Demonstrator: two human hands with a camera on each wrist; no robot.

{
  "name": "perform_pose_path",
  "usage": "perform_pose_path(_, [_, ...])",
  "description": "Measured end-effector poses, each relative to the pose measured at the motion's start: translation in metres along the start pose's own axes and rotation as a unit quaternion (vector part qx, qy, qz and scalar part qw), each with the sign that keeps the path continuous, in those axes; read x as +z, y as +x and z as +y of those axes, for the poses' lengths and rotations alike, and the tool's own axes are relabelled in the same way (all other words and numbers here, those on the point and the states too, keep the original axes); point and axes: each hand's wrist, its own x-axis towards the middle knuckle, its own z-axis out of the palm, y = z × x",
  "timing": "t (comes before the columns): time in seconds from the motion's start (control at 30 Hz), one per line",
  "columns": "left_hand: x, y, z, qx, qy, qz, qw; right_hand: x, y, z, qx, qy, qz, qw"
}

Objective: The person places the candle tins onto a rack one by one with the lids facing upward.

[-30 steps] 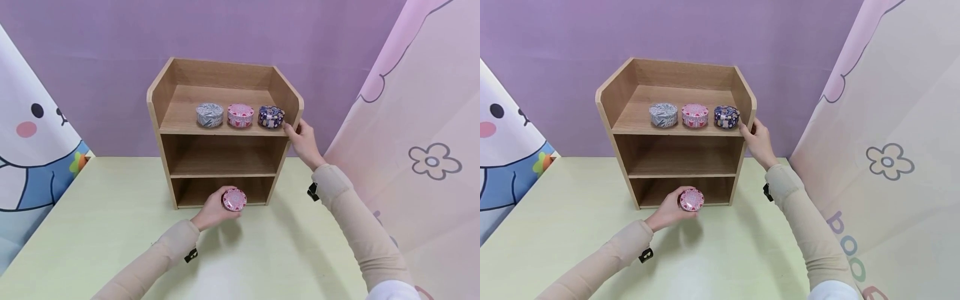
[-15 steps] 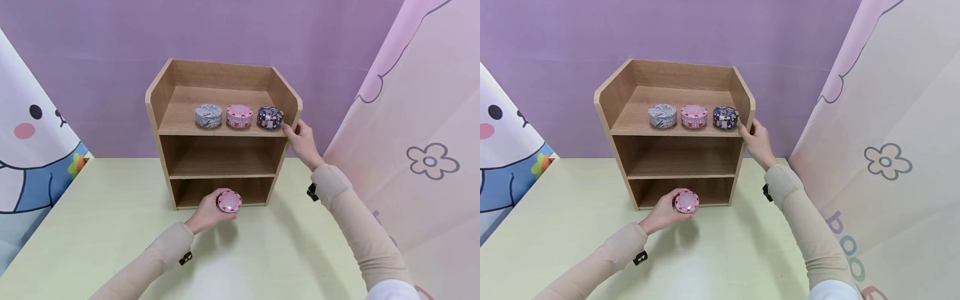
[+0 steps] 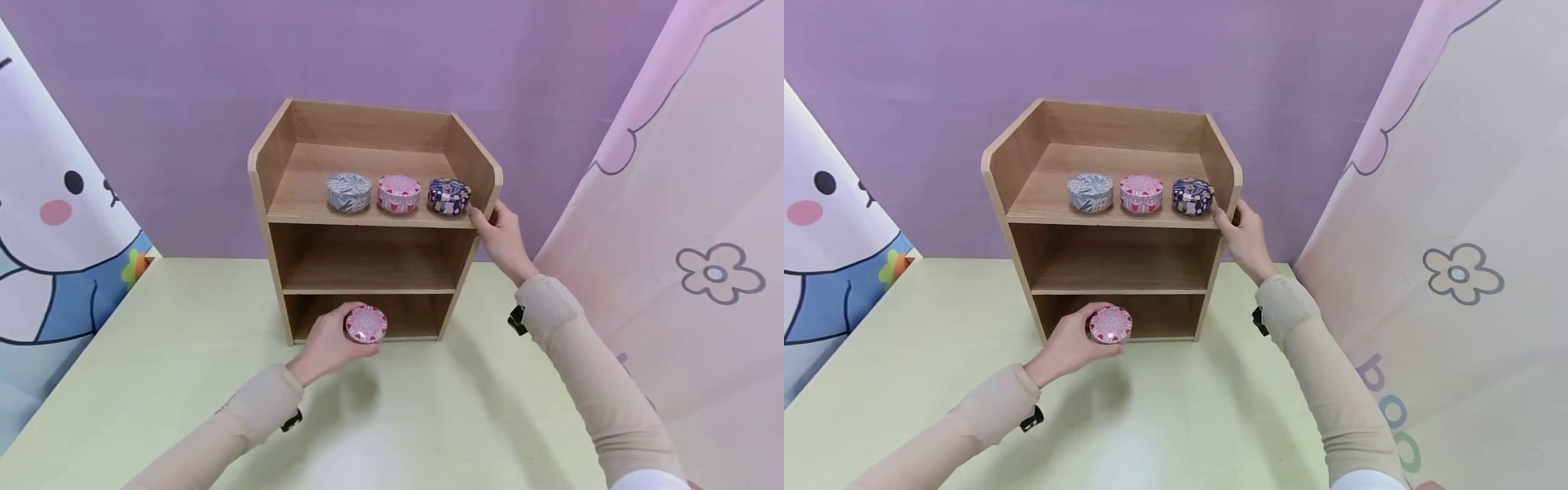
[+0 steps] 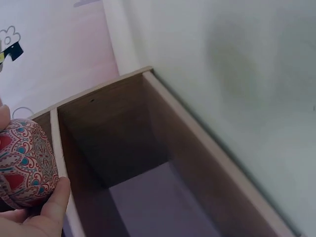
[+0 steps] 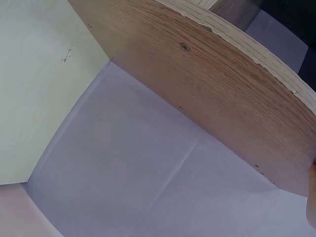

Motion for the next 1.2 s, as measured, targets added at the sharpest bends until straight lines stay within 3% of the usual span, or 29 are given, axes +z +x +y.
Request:
perform_pose_path(0.23, [-0.026, -0.001, 0.004, 0.029, 0.029, 0.016, 0.9991, 0.001, 0.0, -0.001, 0.001, -0.004, 0.0, 1.0])
perform_pose_path(0.43, [-0.048, -0.001, 0.013, 0.022, 0.034, 0.019, 0.999, 0.003, 0.0, 0.0, -0.003, 0.008, 0.001, 1.0])
perform_pose_path(0.7, [-0.073, 0.002, 0.027, 0.036, 0.026, 0.016, 0.9989, 0.001, 0.0, 0.001, -0.002, 0.002, 0.003, 1.0])
perform_pose_path(0.9, [-0.091, 0.008, 0.039, 0.044, 0.024, 0.026, 0.9984, 0.001, -0.001, 0.001, 0.002, 0.002, -0.003, 1.0])
perform_pose_path(1.2, [-0.117, 0.018, 0.057, 0.052, 0.06, 0.05, 0.9956, 0.001, 0.0, -0.001, -0.017, 0.004, 0.012, 0.9998])
